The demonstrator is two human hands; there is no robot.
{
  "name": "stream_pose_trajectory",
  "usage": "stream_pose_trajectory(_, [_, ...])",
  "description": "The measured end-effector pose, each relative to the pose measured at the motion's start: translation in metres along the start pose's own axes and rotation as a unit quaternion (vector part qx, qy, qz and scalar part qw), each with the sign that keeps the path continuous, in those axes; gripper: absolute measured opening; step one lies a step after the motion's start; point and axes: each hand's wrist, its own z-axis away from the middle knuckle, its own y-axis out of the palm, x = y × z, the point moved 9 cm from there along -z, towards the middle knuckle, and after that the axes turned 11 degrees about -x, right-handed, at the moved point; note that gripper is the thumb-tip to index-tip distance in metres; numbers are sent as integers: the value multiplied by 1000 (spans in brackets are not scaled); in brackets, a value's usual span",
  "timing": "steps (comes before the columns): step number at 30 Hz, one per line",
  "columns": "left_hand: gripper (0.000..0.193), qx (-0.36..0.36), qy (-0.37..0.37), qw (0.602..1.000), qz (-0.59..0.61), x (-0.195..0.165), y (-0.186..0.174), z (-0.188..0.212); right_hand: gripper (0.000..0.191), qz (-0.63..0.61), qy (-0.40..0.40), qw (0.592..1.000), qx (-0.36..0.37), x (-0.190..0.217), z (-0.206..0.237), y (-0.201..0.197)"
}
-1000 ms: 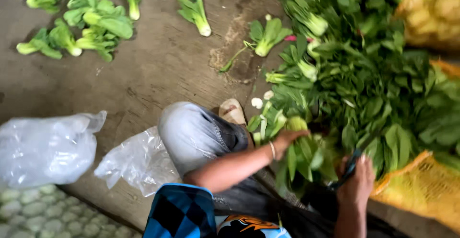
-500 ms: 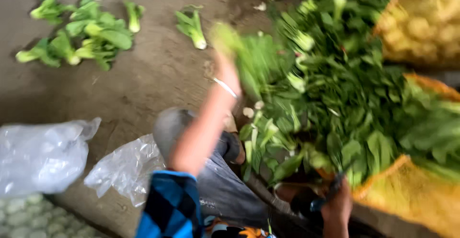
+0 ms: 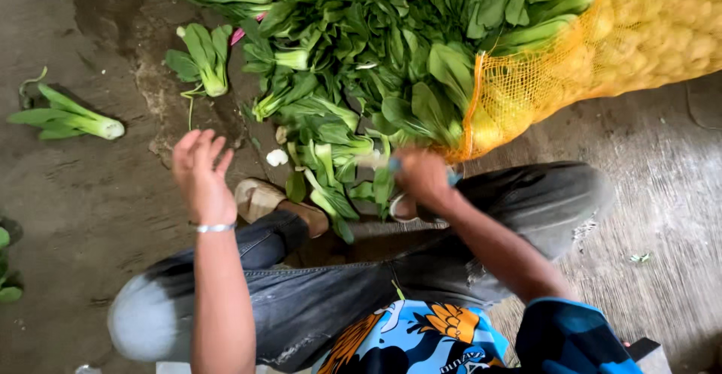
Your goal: The person sits on the floor among piles of bok choy and uses a small knife to trim root ends and outer leaves from each vegetable, tossing trimmed pieces aside and placing finished vegetables into a separate pile. They repeatedly reach into a large mesh sack to pull out untrimmed vegetables and continue trimming one at a time.
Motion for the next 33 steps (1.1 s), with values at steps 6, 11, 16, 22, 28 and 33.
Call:
stream_pose_trajectory(6, [29, 25, -1, 1000, -13, 7, 9, -2, 71, 52, 111, 984, -126, -56, -76, -59])
stream_pose_trajectory(11, [27, 40, 7, 999, -23, 5, 4, -1, 76, 65, 188, 977, -81, -116, -73, -93])
stream_pose_trajectory(16, [28, 77, 33, 995, -49, 5, 12, 2, 87, 115, 163, 980, -20, -116, -35, -93])
stream_pose_trajectory(22, [29, 109, 44, 991, -62, 17, 23, 5, 88, 116, 173, 978, -12, -110, -20, -87])
stream_pose_trajectory(28, [39, 167, 71, 974, -135, 28, 52, 33, 85, -113, 186, 972, -90, -104, -27, -105])
stream_pose_trajectory(33, [72, 209, 365, 862, -285, -1, 95, 104, 79, -544, 125, 827, -72, -41, -43, -132])
